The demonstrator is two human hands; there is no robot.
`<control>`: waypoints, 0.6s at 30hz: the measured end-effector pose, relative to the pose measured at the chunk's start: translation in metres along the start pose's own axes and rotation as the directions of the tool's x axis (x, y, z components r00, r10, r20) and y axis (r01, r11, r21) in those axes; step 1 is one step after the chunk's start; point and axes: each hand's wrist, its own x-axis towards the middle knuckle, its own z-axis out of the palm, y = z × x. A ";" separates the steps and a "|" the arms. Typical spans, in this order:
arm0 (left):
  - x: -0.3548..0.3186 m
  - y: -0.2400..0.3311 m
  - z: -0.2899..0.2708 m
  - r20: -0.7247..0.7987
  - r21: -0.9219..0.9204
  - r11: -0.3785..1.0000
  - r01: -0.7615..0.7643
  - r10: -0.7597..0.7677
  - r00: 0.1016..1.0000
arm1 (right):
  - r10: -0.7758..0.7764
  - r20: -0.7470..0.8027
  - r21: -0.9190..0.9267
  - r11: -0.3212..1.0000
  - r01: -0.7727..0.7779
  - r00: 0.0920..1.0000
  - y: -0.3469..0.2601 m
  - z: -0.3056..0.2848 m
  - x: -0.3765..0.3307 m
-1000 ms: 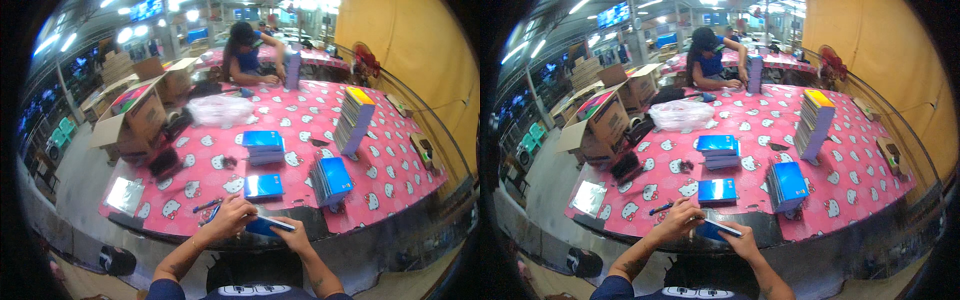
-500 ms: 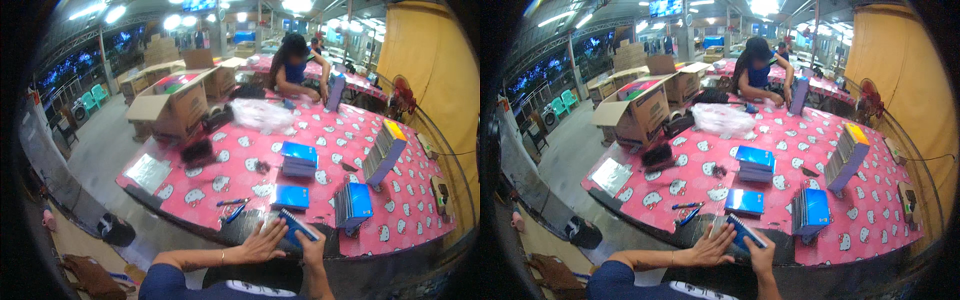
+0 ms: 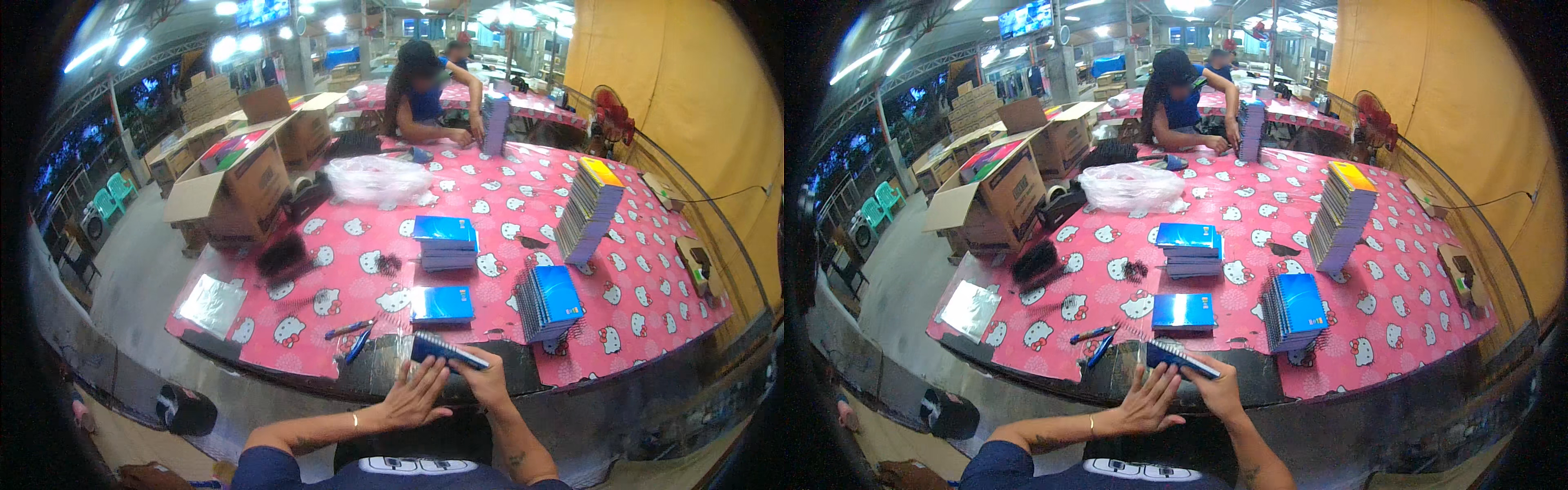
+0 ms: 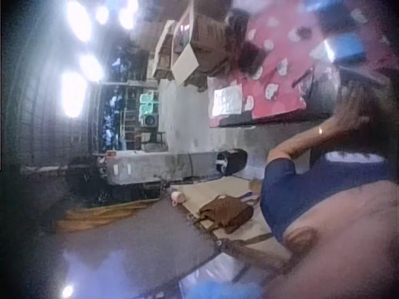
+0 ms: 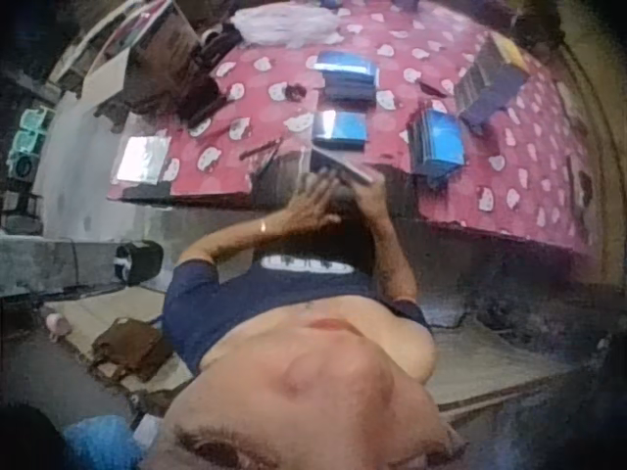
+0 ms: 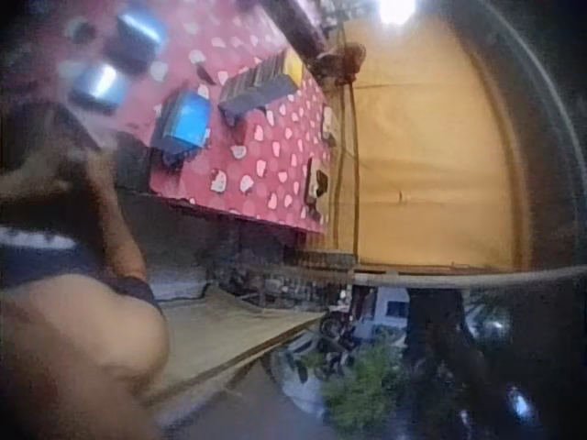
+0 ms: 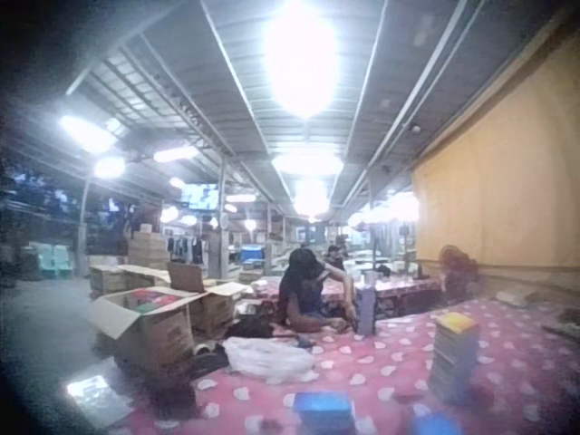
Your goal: The person assembles notebooks by sliding spiral bindings onto stacks of blue paper covers and then uses pliers to trim the excess wire. The person handles several notebooks one at a time at a table in a manufacturing environment.
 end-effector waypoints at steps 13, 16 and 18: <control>0.067 -0.059 -0.037 0.137 0.051 0.997 -0.057 0.050 0.989 | 0.039 0.240 -0.241 0.970 0.021 0.970 0.048 -0.020 0.003; 0.061 -0.060 -0.035 0.358 -0.020 1.000 0.011 -0.003 0.934 | 0.012 0.239 -0.278 0.959 0.057 0.971 0.050 -0.020 0.003; 0.063 -0.046 -0.029 0.199 0.108 0.993 0.038 -0.059 0.978 | 0.016 0.206 -0.249 0.968 0.036 0.978 0.053 -0.020 0.000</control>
